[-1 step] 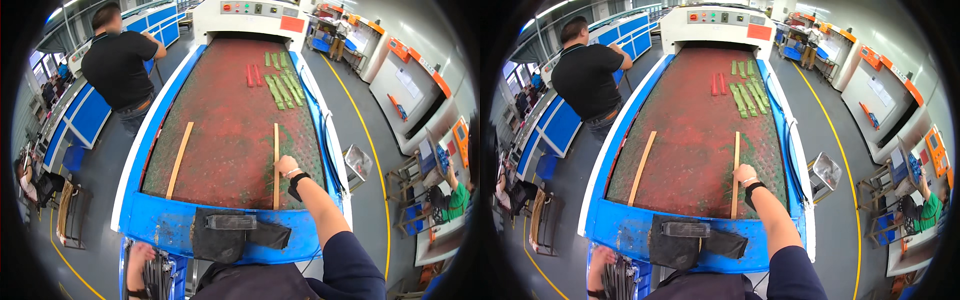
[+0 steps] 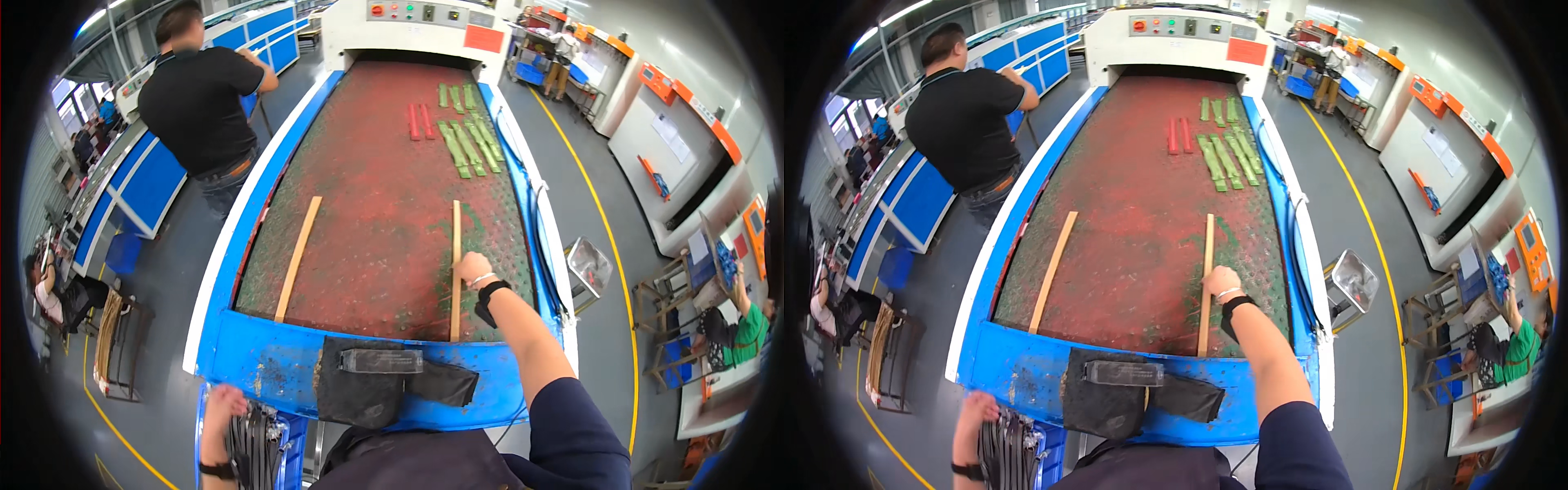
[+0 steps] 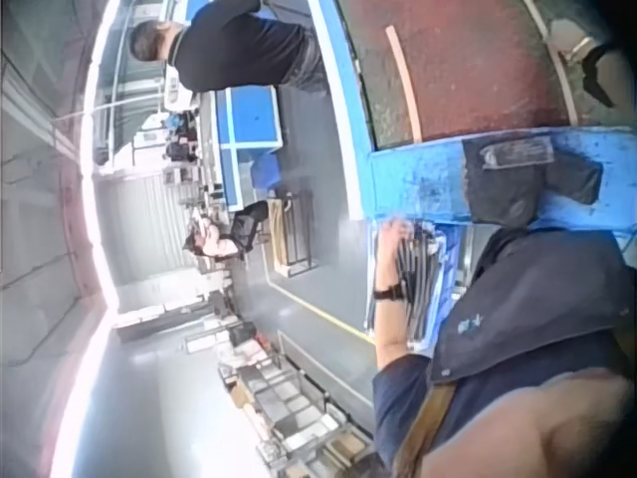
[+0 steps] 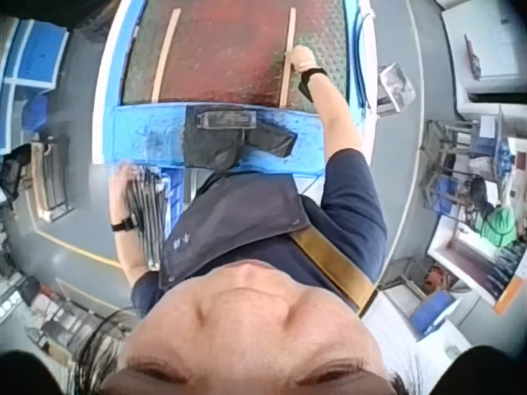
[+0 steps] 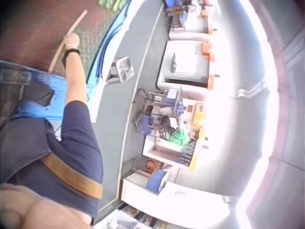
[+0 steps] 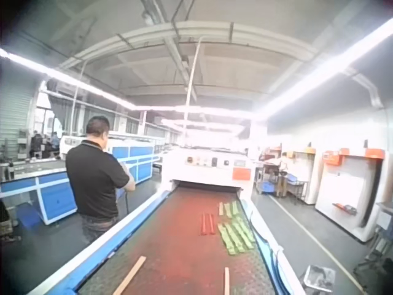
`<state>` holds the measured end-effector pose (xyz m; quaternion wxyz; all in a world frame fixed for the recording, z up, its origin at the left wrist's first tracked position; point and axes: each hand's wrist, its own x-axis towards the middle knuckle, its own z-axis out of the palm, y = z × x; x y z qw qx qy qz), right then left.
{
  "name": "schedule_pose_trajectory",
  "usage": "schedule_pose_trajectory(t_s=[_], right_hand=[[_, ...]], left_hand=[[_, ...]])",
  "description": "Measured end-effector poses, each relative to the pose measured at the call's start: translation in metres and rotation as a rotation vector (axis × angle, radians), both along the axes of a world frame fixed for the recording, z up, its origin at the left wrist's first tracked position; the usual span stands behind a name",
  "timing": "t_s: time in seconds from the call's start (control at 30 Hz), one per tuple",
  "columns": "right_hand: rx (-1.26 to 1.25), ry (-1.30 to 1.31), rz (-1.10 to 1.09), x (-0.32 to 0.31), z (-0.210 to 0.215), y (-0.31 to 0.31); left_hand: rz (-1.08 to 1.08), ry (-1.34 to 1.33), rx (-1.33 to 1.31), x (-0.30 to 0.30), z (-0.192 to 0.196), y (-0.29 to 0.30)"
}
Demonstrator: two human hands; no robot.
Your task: The person attaches a clear plastic tag to a black cable using a metal clip, then places the cable on a blue workbench. They repeat this process with several other cables, arranging them in a row. Finally, they place two wooden sticks on the workbench.
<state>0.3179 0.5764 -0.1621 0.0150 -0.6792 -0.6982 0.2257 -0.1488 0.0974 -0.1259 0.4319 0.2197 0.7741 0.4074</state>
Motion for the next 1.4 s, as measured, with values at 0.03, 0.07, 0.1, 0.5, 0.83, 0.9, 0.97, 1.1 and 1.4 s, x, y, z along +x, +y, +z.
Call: schedule_pose_trajectory(t_s=[0.03,0.07,0.1,0.5,0.83,0.9,0.97,1.1,1.4], right_hand=[[-0.01,-0.01,-0.006,-0.003,0.001,0.002],[-0.015,-0.018,-0.009,-0.007,0.003,0.006],[-0.006,-0.034,-0.022,-0.007,0.001,0.011],[0.2,-0.11,-0.037,-0.02,-0.019,0.023],[0.159,-0.186,-0.102,-0.027,0.001,0.018],[0.145,-0.195,-0.088,-0.03,0.0,0.019],[0.161,-0.211,-0.091,-0.028,-0.001,0.02],[0.155,-0.229,-0.077,-0.029,0.0,0.019],[0.158,-0.256,-0.043,-0.029,-0.004,0.02]], left_hand=[[-0.006,0.05,-0.03,-0.016,0.009,0.01],[-0.009,0.102,-0.057,-0.03,0.021,0.024],[-0.058,0.194,-0.061,-0.041,0.031,0.042],[-0.536,0.815,-0.269,-0.042,0.005,0.302],[-0.611,0.888,-0.463,0.009,-0.019,0.362],[-0.618,0.888,-0.442,0.004,-0.026,0.362],[-0.634,0.887,-0.423,0.003,-0.033,0.362],[-0.644,0.896,-0.359,0.001,-0.034,0.36],[-0.598,0.91,-0.259,-0.001,-0.039,0.356]])
